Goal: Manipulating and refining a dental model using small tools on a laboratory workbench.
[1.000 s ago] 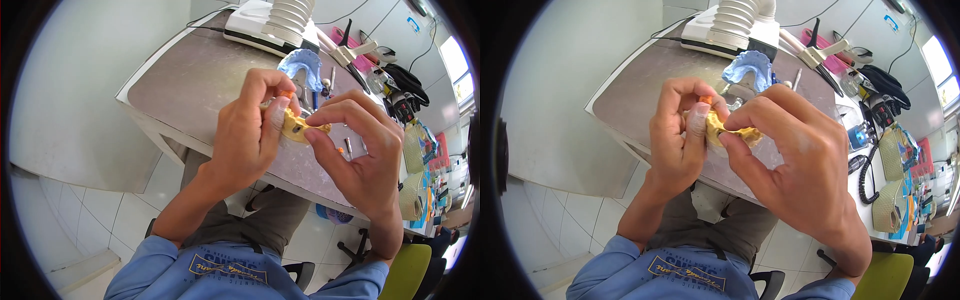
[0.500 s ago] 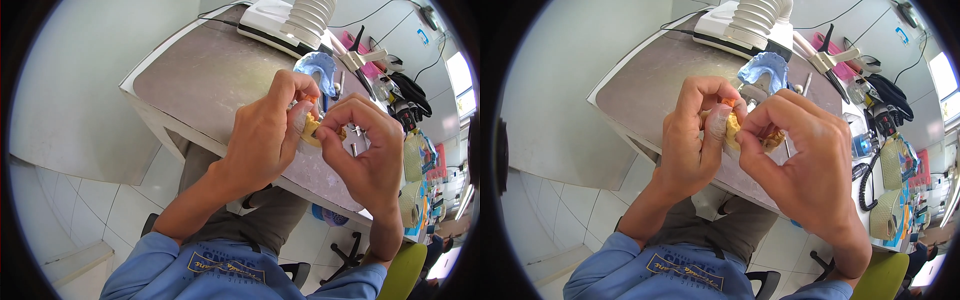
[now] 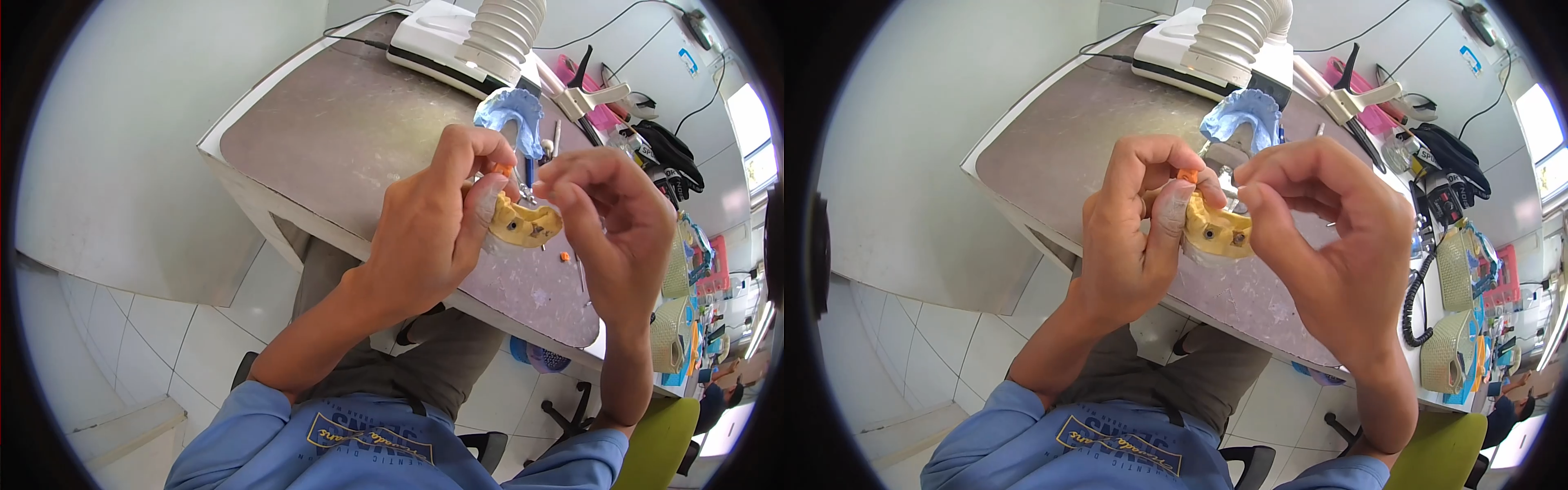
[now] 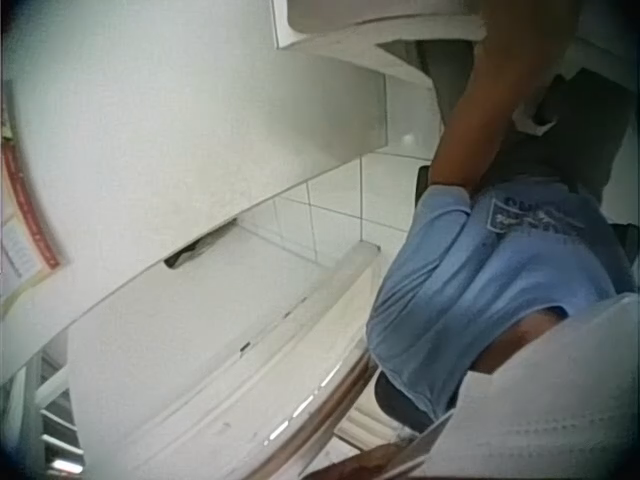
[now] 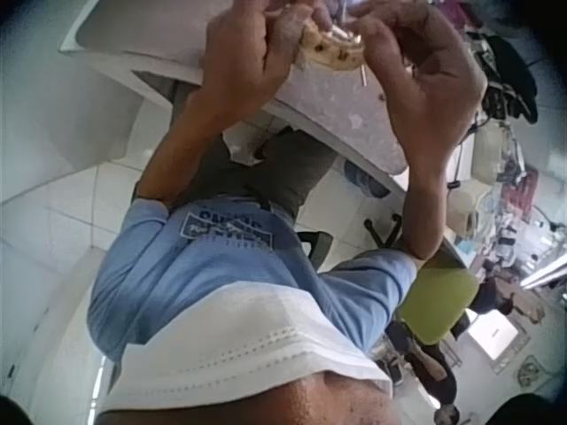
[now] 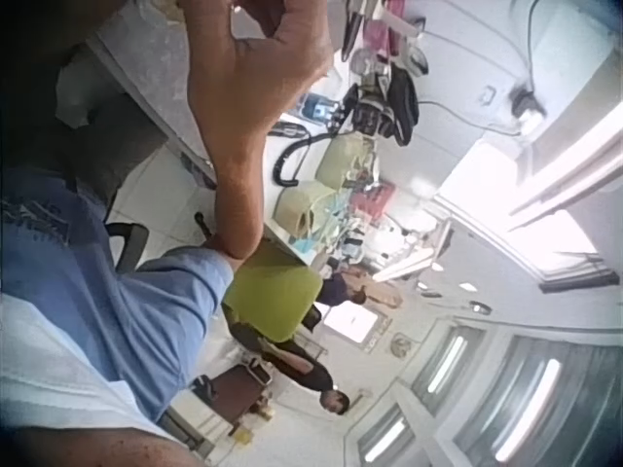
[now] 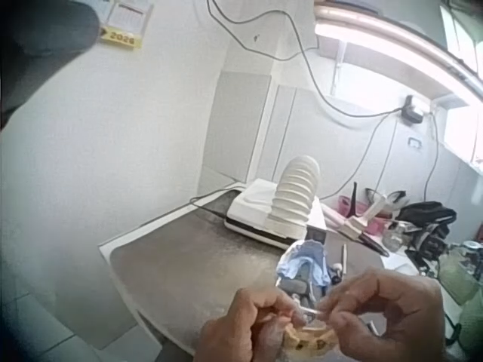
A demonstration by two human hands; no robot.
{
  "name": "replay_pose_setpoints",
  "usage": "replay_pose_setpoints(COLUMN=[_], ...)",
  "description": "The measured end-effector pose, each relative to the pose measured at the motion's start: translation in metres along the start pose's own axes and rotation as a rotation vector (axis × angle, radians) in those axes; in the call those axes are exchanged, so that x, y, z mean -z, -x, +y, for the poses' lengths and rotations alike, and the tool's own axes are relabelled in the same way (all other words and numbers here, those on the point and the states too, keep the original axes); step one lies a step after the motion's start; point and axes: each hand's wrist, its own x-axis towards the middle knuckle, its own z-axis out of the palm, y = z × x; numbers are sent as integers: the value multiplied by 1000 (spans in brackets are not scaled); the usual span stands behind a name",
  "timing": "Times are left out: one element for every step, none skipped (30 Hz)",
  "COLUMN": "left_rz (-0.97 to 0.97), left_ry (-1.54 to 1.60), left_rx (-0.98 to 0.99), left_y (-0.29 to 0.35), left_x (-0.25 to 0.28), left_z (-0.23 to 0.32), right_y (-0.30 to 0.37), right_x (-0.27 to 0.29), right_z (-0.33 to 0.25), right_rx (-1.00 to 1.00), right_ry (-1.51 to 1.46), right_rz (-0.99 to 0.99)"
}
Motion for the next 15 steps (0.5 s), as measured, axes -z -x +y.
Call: replay_pose_setpoints(left_rz=[17, 30, 27, 10, -10, -14, -1, 15, 11, 1, -10, -22, -28, -32, -64], left_ry=[98, 199, 199, 219, 240, 240, 211, 181, 180, 155, 130, 106, 132, 130, 84], left_rx=[10, 18, 11, 108, 206, 201, 100, 1, -3, -59, -112, -165, -106, -108, -127], left_y=[0, -1, -1, 0, 1, 0, -1, -1, -1, -1, -1, -1, -1, -3, -4], left_x=[-1, -1, 1, 8, 12, 14, 14, 16, 18, 20, 22, 23, 23, 23, 24], left_z=[-2, -3, 1, 9, 14, 12, 10, 9, 8, 7, 5, 3, 5, 6, 6], right_y=[5, 11, 17, 21, 27, 32, 38, 43, 48, 53, 57, 61, 64, 66, 67], right_x=[2, 5, 7, 9, 10, 10, 9, 10, 11, 12, 13, 14, 15, 16, 17], right_z=[-2, -3, -3, -3, -2, -1, 1, 3, 5, 8, 11, 16, 20, 23, 26], right_rx=[7, 56, 104, 110, 156, 202, 181, 183, 167, 149, 130, 128, 110, 94, 95], right_ry=[0, -2, -4, -3, 21, 45, 35, 35, 44, 53, 54, 53, 37, 19, 16], right_rz=[1, 30, 60, 65, 113, 160, 194, 199, 220, 242, 258, 264, 292, 318, 323])
